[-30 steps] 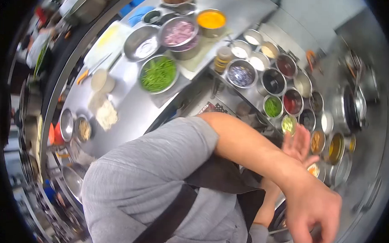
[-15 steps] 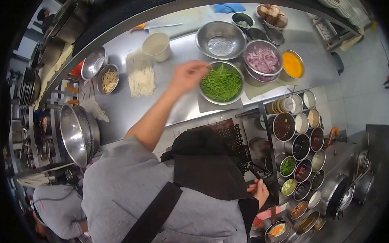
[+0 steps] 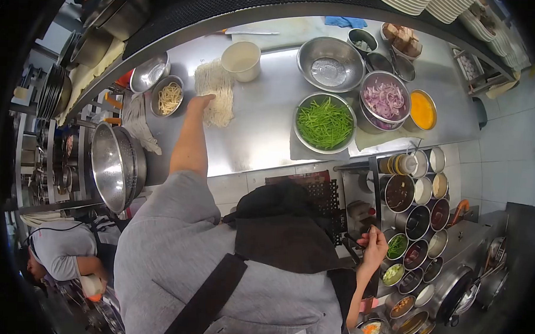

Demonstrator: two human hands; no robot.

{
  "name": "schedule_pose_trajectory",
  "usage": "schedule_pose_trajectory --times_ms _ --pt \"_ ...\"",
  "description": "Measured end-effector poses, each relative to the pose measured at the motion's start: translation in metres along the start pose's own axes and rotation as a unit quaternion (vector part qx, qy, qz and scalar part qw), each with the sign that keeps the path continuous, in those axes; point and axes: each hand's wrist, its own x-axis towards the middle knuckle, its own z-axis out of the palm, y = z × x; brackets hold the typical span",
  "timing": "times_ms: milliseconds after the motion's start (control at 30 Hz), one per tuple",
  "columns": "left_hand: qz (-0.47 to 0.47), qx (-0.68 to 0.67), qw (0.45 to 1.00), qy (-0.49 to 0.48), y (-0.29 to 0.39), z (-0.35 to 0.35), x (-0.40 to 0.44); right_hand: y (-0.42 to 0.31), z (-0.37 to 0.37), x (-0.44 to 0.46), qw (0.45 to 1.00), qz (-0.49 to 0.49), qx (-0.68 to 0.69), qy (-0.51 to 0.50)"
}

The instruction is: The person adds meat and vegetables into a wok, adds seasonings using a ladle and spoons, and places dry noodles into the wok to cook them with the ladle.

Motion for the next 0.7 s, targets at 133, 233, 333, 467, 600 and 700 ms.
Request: schedule_pose_trajectory --times_ms 133,233,333,467,600,700 --pt "-0.038 0.096 0.994 0.037 0.022 -0.008 -0.043 0.033 0.000 -0.006 1.000 0.006 0.004 -0.023" --pt "-0.017 0.061 0.997 0.035 0.016 -0.004 -0.034 0.062 -0.005 -0.019 0.999 0.044 -0.012 -0.009" --pt "0.013 -0.009 0.999 0.027 0.005 0.001 -0.013 0.077 -0.010 -0.034 0.998 0.063 0.001 -0.002" --pt "0.034 -0.243 0.969 -0.035 -0.021 0.016 0.038 0.087 -0.014 -0.039 0.995 0.093 0.018 0.015" --pt "0.022 -0.343 0.939 0.003 -0.016 0.014 0.005 0.063 -0.003 -0.033 0.997 0.082 0.008 -0.003" --pt "0.067 -0.449 0.889 -0.064 -0.015 0.005 -0.038 0.033 0.018 -0.018 0.997 0.074 -0.023 -0.029"
